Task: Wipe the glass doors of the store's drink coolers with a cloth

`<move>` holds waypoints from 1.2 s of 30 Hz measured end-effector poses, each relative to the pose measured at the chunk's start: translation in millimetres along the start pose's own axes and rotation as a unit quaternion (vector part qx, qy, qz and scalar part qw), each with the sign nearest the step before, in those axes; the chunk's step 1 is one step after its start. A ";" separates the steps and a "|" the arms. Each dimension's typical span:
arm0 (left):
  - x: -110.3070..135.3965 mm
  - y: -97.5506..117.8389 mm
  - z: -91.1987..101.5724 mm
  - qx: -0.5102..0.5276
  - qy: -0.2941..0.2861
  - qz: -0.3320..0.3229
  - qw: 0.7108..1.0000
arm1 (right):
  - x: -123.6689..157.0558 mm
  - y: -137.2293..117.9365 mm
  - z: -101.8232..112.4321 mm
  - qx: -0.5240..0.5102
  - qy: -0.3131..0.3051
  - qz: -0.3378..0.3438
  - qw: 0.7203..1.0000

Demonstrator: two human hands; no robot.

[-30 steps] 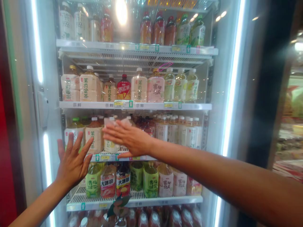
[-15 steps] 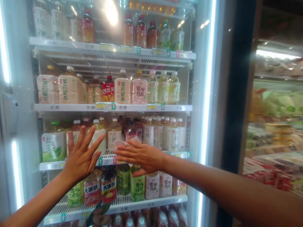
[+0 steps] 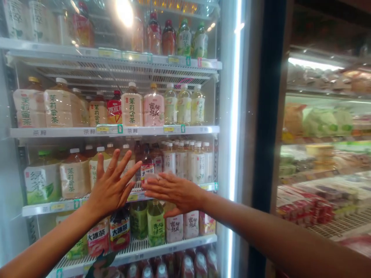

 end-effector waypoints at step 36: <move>63.6 110.6 -28.3 -0.021 -0.136 -0.012 0.990 | 82.3 -11.6 -30.3 0.014 0.188 -0.442 0.877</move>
Point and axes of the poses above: each hand's wrist, its own x-axis away from the middle knuckle, its own z-axis out of the back of the hand, y = z × x, the point moved 8 cm from there along -x, towards the middle knuckle, and after that the axes turned 1 degree about -x, right-handed, at the moved point
